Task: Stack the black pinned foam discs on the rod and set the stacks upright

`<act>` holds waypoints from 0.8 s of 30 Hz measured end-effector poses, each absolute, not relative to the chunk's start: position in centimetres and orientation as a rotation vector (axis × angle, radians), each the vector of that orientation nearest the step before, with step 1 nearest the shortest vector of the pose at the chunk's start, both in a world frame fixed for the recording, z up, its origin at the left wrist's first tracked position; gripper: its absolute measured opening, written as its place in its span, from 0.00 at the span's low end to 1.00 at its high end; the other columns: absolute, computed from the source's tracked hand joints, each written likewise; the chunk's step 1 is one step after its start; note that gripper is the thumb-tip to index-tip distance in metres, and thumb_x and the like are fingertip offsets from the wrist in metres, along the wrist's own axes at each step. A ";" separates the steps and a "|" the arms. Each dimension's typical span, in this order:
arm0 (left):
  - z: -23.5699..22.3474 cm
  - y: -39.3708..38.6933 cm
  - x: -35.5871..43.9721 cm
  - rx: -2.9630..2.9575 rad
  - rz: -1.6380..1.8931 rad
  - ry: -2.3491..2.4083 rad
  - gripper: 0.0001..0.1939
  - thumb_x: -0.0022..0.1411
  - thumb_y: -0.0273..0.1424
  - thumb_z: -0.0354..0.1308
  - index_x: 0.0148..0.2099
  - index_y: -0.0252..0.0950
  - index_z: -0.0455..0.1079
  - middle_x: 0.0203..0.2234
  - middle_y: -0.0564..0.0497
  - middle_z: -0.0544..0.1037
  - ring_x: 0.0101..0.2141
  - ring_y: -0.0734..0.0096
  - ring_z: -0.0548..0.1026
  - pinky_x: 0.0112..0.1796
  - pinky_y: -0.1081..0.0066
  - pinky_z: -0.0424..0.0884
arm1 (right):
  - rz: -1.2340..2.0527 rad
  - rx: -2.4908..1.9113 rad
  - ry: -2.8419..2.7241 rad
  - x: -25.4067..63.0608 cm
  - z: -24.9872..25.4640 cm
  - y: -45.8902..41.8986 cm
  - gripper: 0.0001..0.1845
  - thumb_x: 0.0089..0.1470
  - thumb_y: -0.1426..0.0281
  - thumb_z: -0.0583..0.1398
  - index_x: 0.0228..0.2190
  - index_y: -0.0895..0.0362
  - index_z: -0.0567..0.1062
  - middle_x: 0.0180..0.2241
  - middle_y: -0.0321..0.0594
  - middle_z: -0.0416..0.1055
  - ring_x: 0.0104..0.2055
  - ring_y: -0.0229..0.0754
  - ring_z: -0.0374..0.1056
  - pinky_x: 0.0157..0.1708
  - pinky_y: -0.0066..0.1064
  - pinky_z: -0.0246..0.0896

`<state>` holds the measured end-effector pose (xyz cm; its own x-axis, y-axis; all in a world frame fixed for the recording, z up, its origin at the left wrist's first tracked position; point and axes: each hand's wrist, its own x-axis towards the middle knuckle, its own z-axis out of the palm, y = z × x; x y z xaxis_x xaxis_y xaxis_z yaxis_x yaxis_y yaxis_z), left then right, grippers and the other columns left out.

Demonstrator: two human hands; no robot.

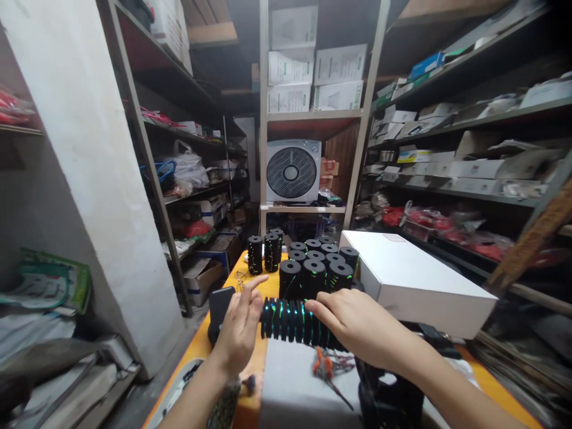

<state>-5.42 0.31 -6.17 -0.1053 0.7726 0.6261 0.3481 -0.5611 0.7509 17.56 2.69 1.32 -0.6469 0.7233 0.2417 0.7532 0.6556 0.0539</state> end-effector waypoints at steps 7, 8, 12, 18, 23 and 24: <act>-6.6 0.1 -5.4 1.872 1.643 1.237 0.17 0.70 0.39 0.44 0.54 0.49 0.71 0.47 0.47 0.75 0.51 0.54 0.68 0.56 0.54 0.55 | -0.234 -1.227 -2.634 17.3 1.5 2.5 0.21 0.68 0.61 0.49 0.28 0.58 0.72 0.23 0.31 0.67 0.25 0.36 0.64 0.29 0.31 0.61; -6.7 0.0 -5.4 1.856 1.636 1.251 0.17 0.70 0.40 0.45 0.55 0.50 0.70 0.47 0.48 0.75 0.51 0.54 0.68 0.56 0.53 0.55 | -0.236 -1.227 -2.633 17.3 1.5 2.5 0.22 0.69 0.61 0.49 0.28 0.58 0.72 0.23 0.31 0.66 0.25 0.36 0.64 0.29 0.31 0.60; -6.0 -0.2 -5.2 1.740 1.565 1.320 0.19 0.71 0.40 0.44 0.59 0.50 0.66 0.46 0.47 0.75 0.47 0.56 0.71 0.52 0.55 0.61 | -0.239 -1.226 -2.644 17.3 1.4 2.5 0.21 0.69 0.61 0.48 0.29 0.57 0.72 0.24 0.31 0.67 0.25 0.37 0.64 0.28 0.31 0.57; -6.4 -0.4 -4.6 1.638 1.630 1.272 0.22 0.69 0.46 0.44 0.58 0.47 0.66 0.48 0.46 0.75 0.47 0.57 0.72 0.52 0.57 0.63 | -0.207 -1.299 -2.598 17.0 1.8 2.4 0.32 0.69 0.55 0.39 0.25 0.55 0.70 0.22 0.37 0.70 0.26 0.44 0.68 0.25 0.34 0.47; -6.0 0.0 -4.3 1.541 1.662 1.315 0.20 0.68 0.46 0.47 0.56 0.47 0.70 0.49 0.47 0.75 0.54 0.51 0.67 0.55 0.55 0.59 | -0.194 -1.310 -2.592 16.9 2.1 2.1 0.32 0.69 0.56 0.38 0.24 0.55 0.71 0.23 0.39 0.72 0.26 0.45 0.69 0.25 0.34 0.43; -6.2 0.1 -4.2 1.541 1.671 1.304 0.20 0.68 0.46 0.48 0.55 0.47 0.71 0.49 0.47 0.76 0.54 0.52 0.68 0.54 0.56 0.59 | -0.196 -1.301 -2.600 16.9 2.1 2.0 0.32 0.70 0.56 0.38 0.25 0.55 0.71 0.23 0.39 0.73 0.26 0.45 0.70 0.25 0.34 0.43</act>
